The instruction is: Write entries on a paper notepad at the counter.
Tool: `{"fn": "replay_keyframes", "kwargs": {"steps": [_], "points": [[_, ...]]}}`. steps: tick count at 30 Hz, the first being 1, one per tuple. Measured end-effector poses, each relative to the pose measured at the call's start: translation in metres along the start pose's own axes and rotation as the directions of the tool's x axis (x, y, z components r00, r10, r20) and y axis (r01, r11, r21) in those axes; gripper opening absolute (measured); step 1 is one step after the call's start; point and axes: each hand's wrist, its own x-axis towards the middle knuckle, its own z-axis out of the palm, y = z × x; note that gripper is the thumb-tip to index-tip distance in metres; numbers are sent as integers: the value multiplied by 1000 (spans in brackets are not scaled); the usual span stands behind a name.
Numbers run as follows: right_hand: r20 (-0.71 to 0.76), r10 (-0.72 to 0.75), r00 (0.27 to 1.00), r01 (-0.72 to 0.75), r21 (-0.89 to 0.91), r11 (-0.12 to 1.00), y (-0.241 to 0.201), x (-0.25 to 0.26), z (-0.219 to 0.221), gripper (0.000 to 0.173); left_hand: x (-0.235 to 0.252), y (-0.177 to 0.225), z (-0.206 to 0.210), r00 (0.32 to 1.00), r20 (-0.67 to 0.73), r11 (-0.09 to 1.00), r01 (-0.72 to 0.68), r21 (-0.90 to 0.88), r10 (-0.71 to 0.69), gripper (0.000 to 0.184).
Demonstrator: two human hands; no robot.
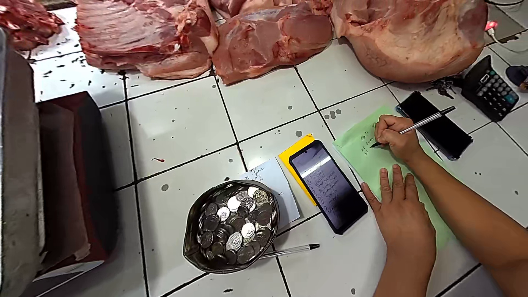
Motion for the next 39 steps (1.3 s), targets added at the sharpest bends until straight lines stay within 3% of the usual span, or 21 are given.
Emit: {"fn": "replay_keyframes", "kwargs": {"steps": [30, 39], "points": [[-93, -21, 995, 8, -141, 990, -4, -1, 5, 22, -2, -2, 3, 1000, -27, 1000, -2, 8, 2, 50], [-93, -12, 996, 16, 49, 999, 0, 4, -1, 26, -1, -2, 0, 1000, 14, 1000, 3, 2, -3, 51]]}}
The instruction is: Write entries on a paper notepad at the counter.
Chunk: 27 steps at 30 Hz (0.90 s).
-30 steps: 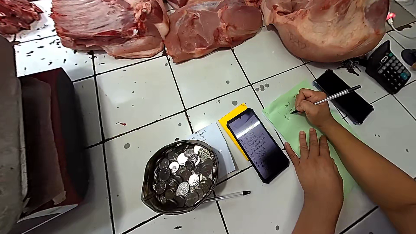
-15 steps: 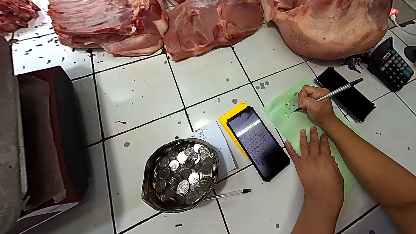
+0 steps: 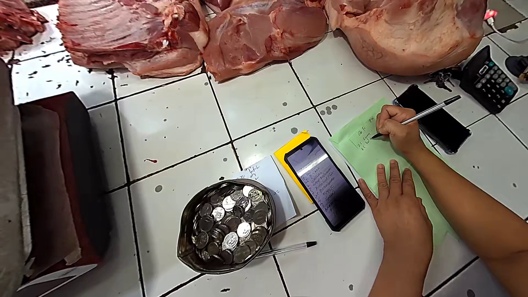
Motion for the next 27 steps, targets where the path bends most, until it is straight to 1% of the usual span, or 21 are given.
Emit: {"fn": "replay_keyframes", "kwargs": {"steps": [2, 10, 14, 18, 27], "points": [[20, -9, 1000, 9, -24, 1000, 0, -2, 1, 25, 0, 0, 0, 1000, -4, 1000, 0, 9, 0, 51], [29, -10, 1000, 12, -80, 997, 2, -3, 3, 24, 0, 1, 1, 1000, -16, 1000, -3, 18, 3, 52], [-12, -8, 1000, 8, -39, 999, 2, 0, 2, 26, 1, 1, 1, 1000, -14, 1000, -2, 23, 2, 51], [-14, -6, 1000, 5, -105, 994, 1, -2, 3, 25, 0, 0, 1, 1000, -7, 1000, -3, 24, 4, 51], [-22, 22, 1000, -25, -137, 990, -2, 1, 3, 25, 0, 0, 1, 1000, -26, 1000, -13, 26, 13, 50]]}}
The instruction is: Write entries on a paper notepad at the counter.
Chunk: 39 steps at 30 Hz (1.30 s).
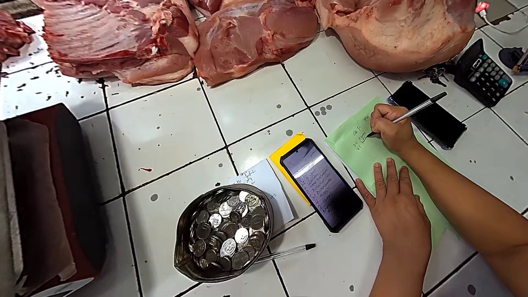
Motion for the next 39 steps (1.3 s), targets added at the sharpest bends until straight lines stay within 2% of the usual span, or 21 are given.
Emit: {"fn": "replay_keyframes", "kwargs": {"steps": [7, 12, 16, 25, 35, 39], "points": [[-18, -5, 1000, 5, -5, 1000, 0, 0, 1, 26, 0, 0, 0, 1000, -1, 1000, 0, -3, 0, 51], [-36, -19, 999, 21, 61, 998, 5, 3, -5, 27, -1, 0, 0, 1000, -2, 1000, -3, 1, 3, 51], [-4, -21, 1000, 21, 39, 999, 5, 2, -5, 26, 0, 0, 0, 1000, -2, 1000, -1, 1, 1, 51], [-29, -15, 999, 14, -19, 1000, 4, 4, -4, 25, 0, 0, 1, 1000, -11, 1000, -8, 13, 9, 51], [-65, -33, 997, 32, -22, 999, 5, 3, -3, 25, 0, 0, -1, 1000, 23, 1000, 6, -6, -6, 51], [-66, -40, 997, 40, 5, 999, 8, 4, -5, 26, 0, 0, -6, 996, 79, 999, 32, -24, -30, 52]]}}
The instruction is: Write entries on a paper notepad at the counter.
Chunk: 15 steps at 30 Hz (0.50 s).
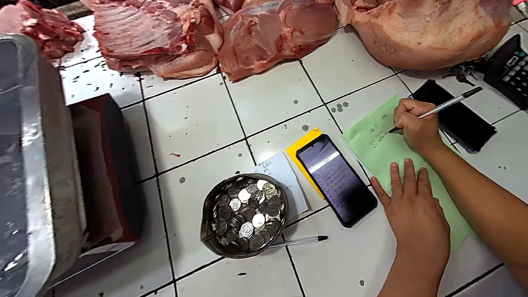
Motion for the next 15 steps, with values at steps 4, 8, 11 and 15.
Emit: {"fn": "replay_keyframes", "kwargs": {"steps": [4, 8, 11, 15], "points": [[-54, 29, 998, -27, 41, 999, 0, 0, -6, 26, 0, 0, 2, 1000, -2, 1000, -3, -31, 3, 52], [-56, 52, 997, -50, 36, 998, 1, 1, -5, 26, -1, 0, 0, 1000, -2, 998, -5, -56, 5, 53], [-54, 56, 997, -58, -38, 998, -5, -1, 0, 25, -1, 0, -2, 1000, -26, 996, -16, -88, 14, 52], [-61, 52, 997, -52, -4, 999, -2, 1, -5, 27, 0, 2, -2, 1000, -11, 997, -10, -72, 10, 53]]}}
